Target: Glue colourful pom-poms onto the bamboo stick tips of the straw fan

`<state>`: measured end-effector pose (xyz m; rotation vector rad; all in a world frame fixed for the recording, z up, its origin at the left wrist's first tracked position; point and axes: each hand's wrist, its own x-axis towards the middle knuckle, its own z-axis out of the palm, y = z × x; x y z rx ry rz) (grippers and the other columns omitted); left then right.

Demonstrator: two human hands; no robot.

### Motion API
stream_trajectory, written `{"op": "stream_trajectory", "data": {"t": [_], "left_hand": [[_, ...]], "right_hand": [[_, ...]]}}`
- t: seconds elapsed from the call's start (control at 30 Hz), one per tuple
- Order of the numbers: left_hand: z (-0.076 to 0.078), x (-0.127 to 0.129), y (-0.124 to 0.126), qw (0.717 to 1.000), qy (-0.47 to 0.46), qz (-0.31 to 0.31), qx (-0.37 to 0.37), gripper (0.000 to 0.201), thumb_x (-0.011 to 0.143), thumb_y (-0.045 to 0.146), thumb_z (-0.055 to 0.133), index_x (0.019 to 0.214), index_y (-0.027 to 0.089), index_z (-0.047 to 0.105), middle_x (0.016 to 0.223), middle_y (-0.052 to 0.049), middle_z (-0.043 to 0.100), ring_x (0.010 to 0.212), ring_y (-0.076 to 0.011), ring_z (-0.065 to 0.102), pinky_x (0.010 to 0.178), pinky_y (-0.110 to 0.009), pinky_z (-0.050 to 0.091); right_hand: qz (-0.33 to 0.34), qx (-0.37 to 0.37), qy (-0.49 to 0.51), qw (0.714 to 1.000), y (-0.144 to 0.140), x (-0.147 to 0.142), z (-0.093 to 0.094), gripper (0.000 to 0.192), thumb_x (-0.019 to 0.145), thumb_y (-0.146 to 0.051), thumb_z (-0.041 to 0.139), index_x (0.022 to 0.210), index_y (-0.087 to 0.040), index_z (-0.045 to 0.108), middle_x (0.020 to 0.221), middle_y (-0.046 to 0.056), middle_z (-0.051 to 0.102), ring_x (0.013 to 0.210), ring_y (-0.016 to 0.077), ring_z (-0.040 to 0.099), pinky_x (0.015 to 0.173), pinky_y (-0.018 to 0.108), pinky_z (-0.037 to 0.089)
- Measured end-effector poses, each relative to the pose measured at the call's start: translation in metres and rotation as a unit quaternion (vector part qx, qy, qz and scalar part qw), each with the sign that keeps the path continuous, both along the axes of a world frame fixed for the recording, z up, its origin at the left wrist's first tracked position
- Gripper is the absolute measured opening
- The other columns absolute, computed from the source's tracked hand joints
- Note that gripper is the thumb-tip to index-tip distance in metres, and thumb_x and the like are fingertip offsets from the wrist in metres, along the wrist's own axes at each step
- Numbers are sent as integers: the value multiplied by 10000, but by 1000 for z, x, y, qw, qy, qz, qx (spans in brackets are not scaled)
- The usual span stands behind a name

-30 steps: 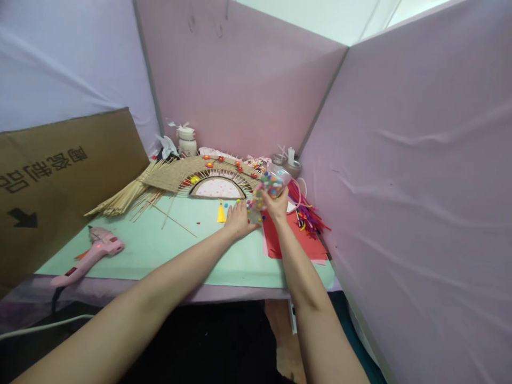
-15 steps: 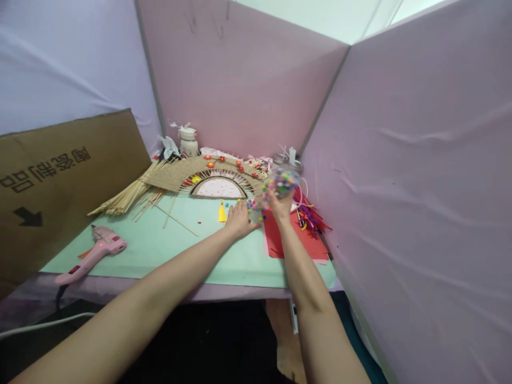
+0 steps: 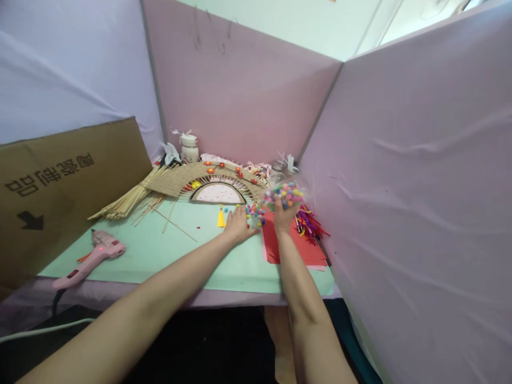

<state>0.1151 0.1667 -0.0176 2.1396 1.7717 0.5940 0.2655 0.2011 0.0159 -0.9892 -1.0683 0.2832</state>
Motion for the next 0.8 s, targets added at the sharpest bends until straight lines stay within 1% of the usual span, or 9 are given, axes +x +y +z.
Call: {"op": "stream_trajectory", "data": {"t": [0.17,0.37,0.5,0.63,0.73,0.8], "left_hand": [[0,0,0,1000,0,-2,2,1078,724,634,636,1520,47,208,1604,-261,234,1512,-335,185,1219,-471,100],[0,1,-1,1000,0,2,2,1081,716,635,646,1518,53,213,1606,-257,234,1511,-331,191,1222,-472,99],[1,0,-1,1000,-1,1,2,1065,723,633,640,1515,63,214,1606,-258,233,1513,-330,185,1220,-476,108],[-1,-1,-1,1000,-6,-3,2,1084,716,640,646,1509,32,226,1600,-270,237,1512,-337,186,1223,-479,89],[-1,2,-2,1000,-21,-4,5,1092,701,631,670,1506,33,237,1602,-269,230,1513,-341,176,1223,-474,94],[2,2,-1,998,-54,-9,21,1074,678,619,701,1491,57,279,1606,-254,235,1516,-345,161,1225,-470,103]], "right_hand": [[-25,24,22,999,-2,0,-1,565,689,-460,725,1143,-197,515,1110,86,643,1042,230,636,982,487,492],[-16,20,18,1000,-4,1,0,599,688,-468,711,1177,-195,497,1161,106,619,1071,237,626,975,479,496],[-15,5,21,1000,-9,3,3,587,697,-479,701,1166,-195,491,1121,99,634,1023,231,636,951,450,511],[-22,-4,16,1000,-12,5,4,586,674,-458,724,1145,-203,487,1106,90,639,1010,225,638,965,443,502],[-27,-7,28,999,-10,9,4,607,656,-463,732,1146,-208,481,1129,87,629,1027,229,638,975,462,496],[-16,-17,43,999,-9,11,4,642,645,-474,738,1163,-211,465,1100,76,640,997,228,649,958,472,506]]}}
